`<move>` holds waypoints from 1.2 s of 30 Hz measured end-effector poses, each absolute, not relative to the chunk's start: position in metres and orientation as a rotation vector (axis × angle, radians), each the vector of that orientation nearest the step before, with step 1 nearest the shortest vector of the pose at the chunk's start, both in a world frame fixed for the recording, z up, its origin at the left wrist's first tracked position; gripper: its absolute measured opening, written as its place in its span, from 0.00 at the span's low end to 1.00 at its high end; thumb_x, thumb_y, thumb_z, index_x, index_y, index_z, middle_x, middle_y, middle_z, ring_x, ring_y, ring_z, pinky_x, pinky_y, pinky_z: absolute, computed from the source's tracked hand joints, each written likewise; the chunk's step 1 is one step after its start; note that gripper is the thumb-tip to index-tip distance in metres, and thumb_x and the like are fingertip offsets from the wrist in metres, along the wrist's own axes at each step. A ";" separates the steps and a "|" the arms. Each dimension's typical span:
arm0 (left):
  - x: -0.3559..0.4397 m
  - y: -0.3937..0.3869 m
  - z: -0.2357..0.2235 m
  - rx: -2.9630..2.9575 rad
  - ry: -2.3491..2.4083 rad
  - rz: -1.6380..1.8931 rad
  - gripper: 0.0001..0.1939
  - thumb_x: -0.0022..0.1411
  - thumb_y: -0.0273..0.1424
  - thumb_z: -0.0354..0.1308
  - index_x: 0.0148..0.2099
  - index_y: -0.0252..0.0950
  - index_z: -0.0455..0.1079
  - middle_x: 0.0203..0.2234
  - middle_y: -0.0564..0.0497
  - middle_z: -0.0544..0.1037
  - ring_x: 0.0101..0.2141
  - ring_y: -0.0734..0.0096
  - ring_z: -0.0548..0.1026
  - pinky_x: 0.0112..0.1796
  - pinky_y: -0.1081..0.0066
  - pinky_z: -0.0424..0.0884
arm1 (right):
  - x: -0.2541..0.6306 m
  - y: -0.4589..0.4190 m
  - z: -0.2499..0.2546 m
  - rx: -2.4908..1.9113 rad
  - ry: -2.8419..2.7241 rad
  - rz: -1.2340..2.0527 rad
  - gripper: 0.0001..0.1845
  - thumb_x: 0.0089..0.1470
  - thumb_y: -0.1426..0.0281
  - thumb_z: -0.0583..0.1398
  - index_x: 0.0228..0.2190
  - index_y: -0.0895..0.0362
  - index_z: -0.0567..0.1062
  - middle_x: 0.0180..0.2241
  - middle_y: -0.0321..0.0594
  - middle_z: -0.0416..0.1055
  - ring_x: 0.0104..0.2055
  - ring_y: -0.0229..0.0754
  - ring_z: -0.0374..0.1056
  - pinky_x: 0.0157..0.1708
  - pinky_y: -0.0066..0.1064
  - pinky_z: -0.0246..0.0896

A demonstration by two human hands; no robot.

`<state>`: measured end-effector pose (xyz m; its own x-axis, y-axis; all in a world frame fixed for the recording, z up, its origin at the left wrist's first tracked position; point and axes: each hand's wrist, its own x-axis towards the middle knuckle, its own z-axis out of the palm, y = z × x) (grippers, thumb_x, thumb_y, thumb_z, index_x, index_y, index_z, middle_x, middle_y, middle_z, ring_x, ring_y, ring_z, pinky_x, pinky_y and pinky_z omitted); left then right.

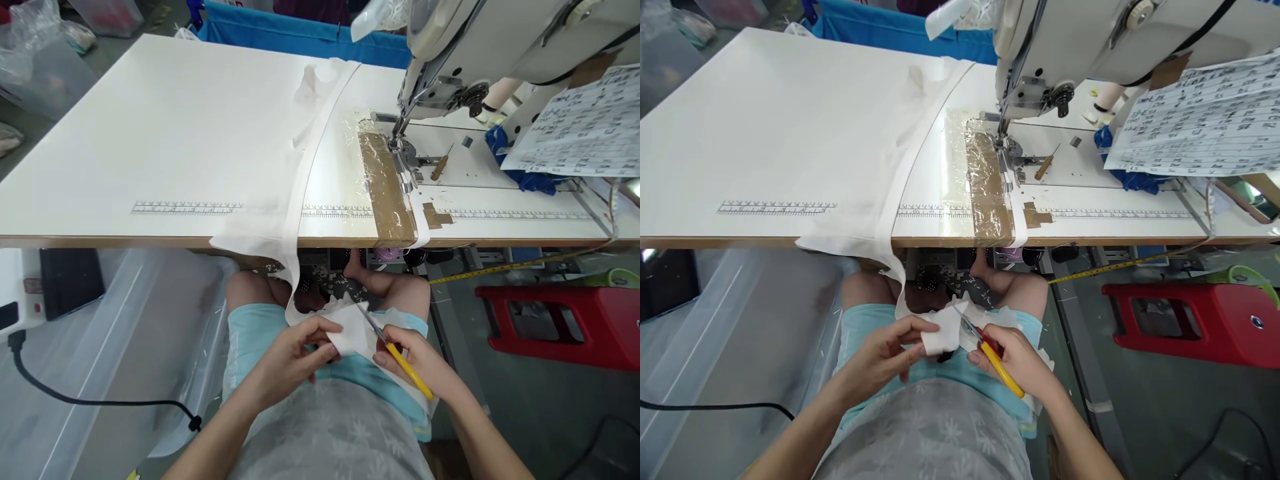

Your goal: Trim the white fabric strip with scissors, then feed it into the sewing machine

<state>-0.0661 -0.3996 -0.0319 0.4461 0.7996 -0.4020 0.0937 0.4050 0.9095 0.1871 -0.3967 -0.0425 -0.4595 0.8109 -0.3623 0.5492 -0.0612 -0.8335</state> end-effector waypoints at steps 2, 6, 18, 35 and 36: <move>-0.064 -0.394 -0.028 1.312 1.202 0.627 0.16 0.64 0.44 0.56 0.33 0.38 0.73 0.30 0.47 0.73 0.30 0.67 0.70 0.29 0.73 0.67 | 0.186 -0.395 -0.039 -1.476 -2.011 1.545 0.26 0.56 0.48 0.59 0.24 0.55 0.60 0.23 0.32 0.57 0.26 0.36 0.52 0.24 0.27 0.46; -0.063 -0.392 -0.027 1.454 1.330 0.749 0.18 0.64 0.44 0.56 0.28 0.37 0.74 0.39 0.45 0.74 0.26 0.72 0.67 0.27 0.72 0.65 | 0.186 -0.391 -0.038 -1.392 -2.026 1.646 0.25 0.57 0.47 0.58 0.25 0.55 0.60 0.25 0.33 0.61 0.27 0.36 0.54 0.26 0.27 0.49; -0.070 -0.390 -0.043 0.750 1.041 0.616 0.22 0.57 0.51 0.62 0.33 0.34 0.70 0.17 0.47 0.78 0.20 0.66 0.77 0.23 0.74 0.70 | 0.174 -0.367 -0.043 -1.150 -2.280 1.786 0.28 0.58 0.46 0.56 0.23 0.55 0.57 0.22 0.29 0.51 0.24 0.33 0.48 0.23 0.27 0.42; -0.076 -0.388 -0.047 0.747 1.015 0.592 0.23 0.56 0.50 0.64 0.31 0.33 0.72 0.16 0.48 0.77 0.19 0.68 0.76 0.20 0.77 0.67 | 0.172 -0.375 -0.041 -1.396 -2.483 1.341 0.30 0.56 0.46 0.57 0.20 0.54 0.54 0.18 0.29 0.52 0.20 0.33 0.50 0.22 0.29 0.37; -0.076 -0.389 -0.048 0.743 1.010 0.593 0.22 0.56 0.50 0.64 0.30 0.33 0.71 0.16 0.48 0.77 0.19 0.68 0.76 0.20 0.77 0.67 | 0.171 -0.375 -0.040 -1.413 -2.507 1.303 0.30 0.56 0.46 0.57 0.20 0.54 0.54 0.18 0.30 0.53 0.21 0.33 0.50 0.22 0.29 0.37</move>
<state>-0.0757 -0.3886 -0.0481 0.4172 0.7394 -0.5285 -0.1015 0.6158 0.7814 0.1708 -0.3754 -0.0405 -0.5998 0.7025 -0.3830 0.7171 0.2596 -0.6468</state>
